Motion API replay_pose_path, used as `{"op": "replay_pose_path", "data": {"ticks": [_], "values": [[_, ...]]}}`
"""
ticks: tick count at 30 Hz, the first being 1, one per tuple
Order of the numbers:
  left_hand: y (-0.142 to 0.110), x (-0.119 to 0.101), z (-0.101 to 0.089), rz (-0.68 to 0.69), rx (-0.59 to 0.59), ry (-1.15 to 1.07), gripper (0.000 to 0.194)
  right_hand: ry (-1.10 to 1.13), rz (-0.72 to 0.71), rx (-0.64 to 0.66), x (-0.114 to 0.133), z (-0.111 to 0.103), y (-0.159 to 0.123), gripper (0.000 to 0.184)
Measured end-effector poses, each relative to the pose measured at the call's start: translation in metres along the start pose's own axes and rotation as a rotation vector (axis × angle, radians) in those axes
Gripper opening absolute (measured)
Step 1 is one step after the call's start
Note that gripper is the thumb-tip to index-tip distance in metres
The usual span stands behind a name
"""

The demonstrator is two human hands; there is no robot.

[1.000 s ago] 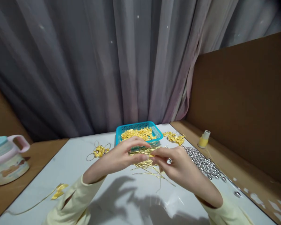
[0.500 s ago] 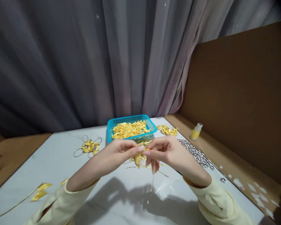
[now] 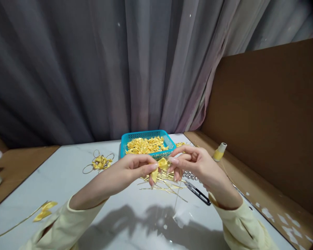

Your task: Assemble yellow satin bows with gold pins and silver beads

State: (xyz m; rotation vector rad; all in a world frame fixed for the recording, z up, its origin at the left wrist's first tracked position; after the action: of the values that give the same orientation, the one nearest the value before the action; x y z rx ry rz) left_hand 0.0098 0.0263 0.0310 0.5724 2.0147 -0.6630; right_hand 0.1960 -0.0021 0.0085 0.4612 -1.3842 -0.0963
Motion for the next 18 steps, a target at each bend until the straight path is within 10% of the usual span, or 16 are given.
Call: {"op": "replay_pose_path", "data": {"ticks": [10,18], "values": [[-0.009,-0.001,0.0,0.02,0.02,-0.169,0.028,-0.533,-0.597,-0.228,0.008,0.013,-0.018,0.007],[-0.009,-0.001,-0.001,0.007,-0.037,-0.242,0.029,-1.086,-0.977,-0.14,0.01,0.016,-0.022,0.012]]}}
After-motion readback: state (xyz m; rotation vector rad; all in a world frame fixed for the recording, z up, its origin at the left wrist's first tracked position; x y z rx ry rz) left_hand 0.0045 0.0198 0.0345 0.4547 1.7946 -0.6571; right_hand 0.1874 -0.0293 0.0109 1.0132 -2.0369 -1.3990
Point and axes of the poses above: each hand's wrist, its own y-axis towards the middle knuckle, its own z-axis out of the palm, x = y × z, the point moved 2 cm from there along y, towards the middle knuckle, and after that the axes turned 11 degrees about -z, right-handed, at the moved point
